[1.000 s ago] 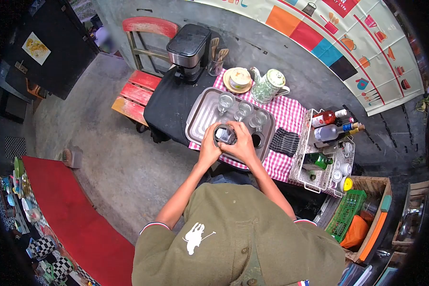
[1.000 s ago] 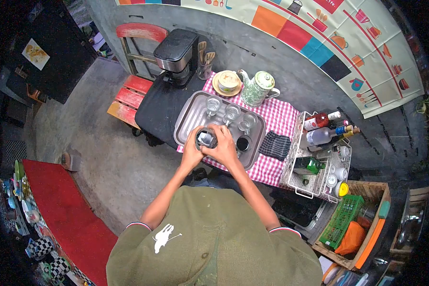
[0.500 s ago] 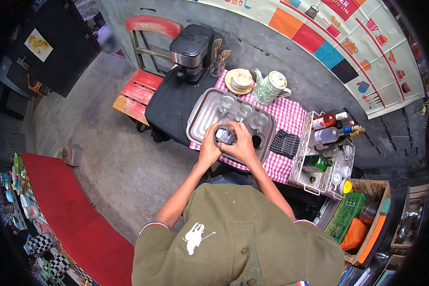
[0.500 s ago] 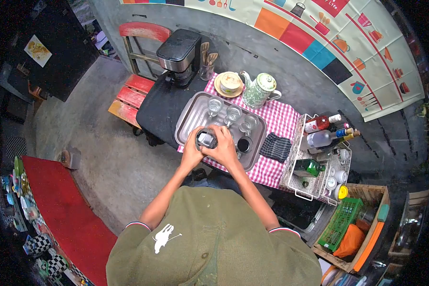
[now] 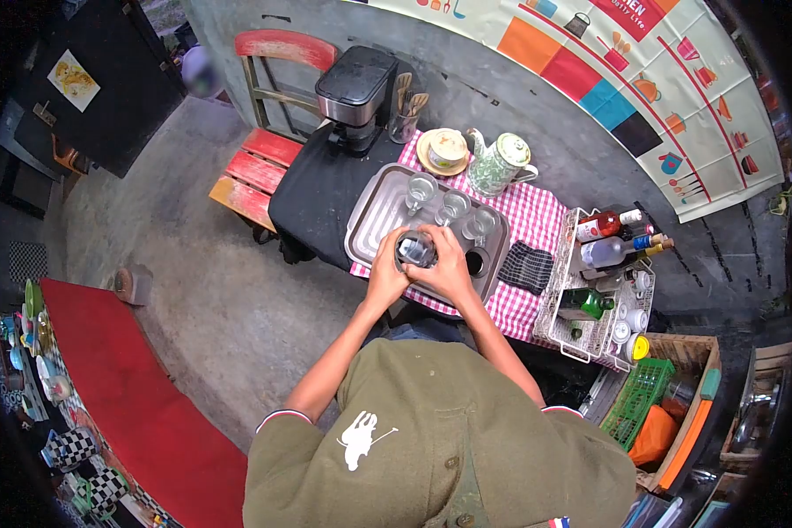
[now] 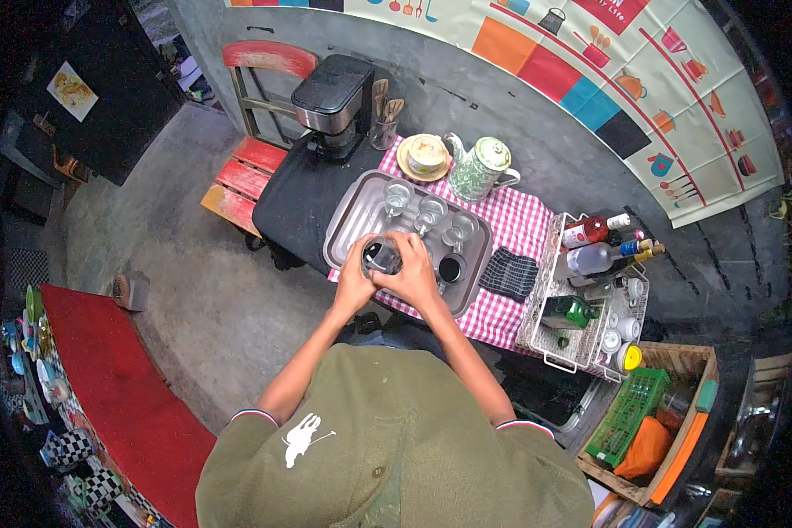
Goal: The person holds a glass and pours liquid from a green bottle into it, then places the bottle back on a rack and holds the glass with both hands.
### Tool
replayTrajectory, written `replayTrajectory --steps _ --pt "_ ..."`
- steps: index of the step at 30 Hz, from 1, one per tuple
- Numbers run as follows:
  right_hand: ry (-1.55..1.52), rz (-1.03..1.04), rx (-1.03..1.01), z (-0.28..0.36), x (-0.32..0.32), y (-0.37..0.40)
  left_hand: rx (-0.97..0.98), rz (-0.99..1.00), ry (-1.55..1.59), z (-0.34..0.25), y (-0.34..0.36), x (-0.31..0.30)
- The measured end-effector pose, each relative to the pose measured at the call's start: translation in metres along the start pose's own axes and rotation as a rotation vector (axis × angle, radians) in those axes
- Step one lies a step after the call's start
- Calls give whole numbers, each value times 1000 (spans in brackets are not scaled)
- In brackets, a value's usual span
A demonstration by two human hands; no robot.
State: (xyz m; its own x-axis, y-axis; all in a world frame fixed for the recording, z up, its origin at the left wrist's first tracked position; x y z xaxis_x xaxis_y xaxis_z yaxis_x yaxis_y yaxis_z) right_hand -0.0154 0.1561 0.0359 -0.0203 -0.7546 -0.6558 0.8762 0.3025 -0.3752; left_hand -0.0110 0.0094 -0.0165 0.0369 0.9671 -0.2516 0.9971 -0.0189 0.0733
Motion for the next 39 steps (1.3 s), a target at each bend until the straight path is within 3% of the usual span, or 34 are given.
replayTrajectory --steps 39 --pt "-56 24 52 -1 -1 2 18 -14 -3 2 4 3"
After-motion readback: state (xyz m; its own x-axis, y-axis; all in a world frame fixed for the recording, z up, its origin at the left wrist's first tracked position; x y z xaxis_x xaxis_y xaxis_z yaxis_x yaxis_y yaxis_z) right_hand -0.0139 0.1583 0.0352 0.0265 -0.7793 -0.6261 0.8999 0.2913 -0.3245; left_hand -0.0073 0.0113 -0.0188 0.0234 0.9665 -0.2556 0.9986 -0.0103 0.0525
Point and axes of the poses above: each hand's wrist, its own y-axis away from the middle knuckle, its own x-axis out of the palm, z = x × y, the point moved 1 cm from there along -y, towards the middle knuckle, and after that the axes turned 14 degrees about -x, right-handed, at the moved point
